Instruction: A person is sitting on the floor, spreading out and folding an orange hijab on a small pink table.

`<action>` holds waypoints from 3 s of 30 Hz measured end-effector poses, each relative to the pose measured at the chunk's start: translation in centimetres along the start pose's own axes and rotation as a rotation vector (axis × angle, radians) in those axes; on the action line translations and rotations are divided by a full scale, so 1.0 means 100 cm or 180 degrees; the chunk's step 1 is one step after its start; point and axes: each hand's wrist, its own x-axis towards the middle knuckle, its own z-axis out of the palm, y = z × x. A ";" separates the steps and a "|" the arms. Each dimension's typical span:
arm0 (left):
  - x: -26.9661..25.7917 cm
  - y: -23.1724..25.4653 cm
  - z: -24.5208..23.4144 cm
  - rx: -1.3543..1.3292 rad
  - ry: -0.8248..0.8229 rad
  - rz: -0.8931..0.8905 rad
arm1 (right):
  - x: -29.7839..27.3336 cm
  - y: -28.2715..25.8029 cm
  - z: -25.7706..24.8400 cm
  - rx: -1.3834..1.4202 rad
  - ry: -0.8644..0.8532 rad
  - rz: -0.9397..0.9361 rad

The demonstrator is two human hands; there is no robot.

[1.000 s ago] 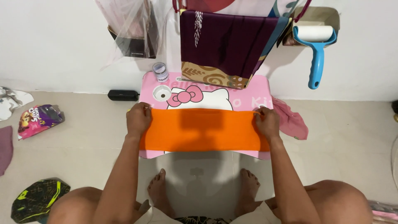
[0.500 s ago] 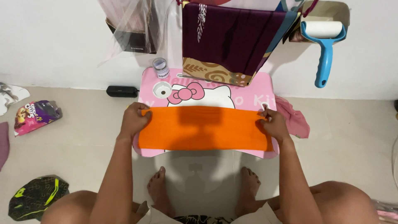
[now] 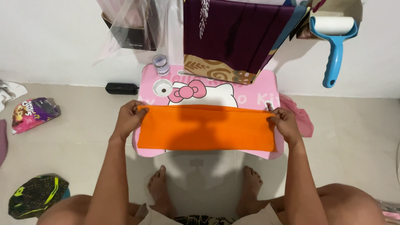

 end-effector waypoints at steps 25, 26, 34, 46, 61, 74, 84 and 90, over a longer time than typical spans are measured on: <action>-0.022 0.008 0.033 0.1146 0.0834 0.0466 | 0.006 -0.004 0.044 -0.1309 0.0772 -0.0098; -0.022 0.007 0.033 0.1129 0.0757 0.0471 | 0.004 -0.006 0.044 -0.1370 0.0764 -0.0066; -0.032 0.017 0.021 0.1144 0.0429 0.0111 | -0.007 -0.005 0.030 -0.1479 0.0597 -0.0106; -0.039 0.000 0.021 0.1953 0.0442 -0.0048 | -0.014 0.012 0.029 -0.1955 0.0962 -0.0106; -0.040 -0.052 0.031 0.3064 0.1061 0.0699 | -0.056 0.000 0.077 -0.2735 0.0476 -0.0181; -0.037 -0.033 0.150 0.3198 -0.0078 0.3462 | -0.054 -0.028 0.184 -0.2669 -0.0836 -0.2183; -0.028 -0.045 0.141 0.2837 -0.0530 0.2382 | -0.047 -0.026 0.192 -0.2772 -0.0915 -0.1436; -0.031 -0.030 0.138 0.3019 -0.0764 0.1798 | -0.038 -0.013 0.139 -0.3040 -0.0627 -0.1127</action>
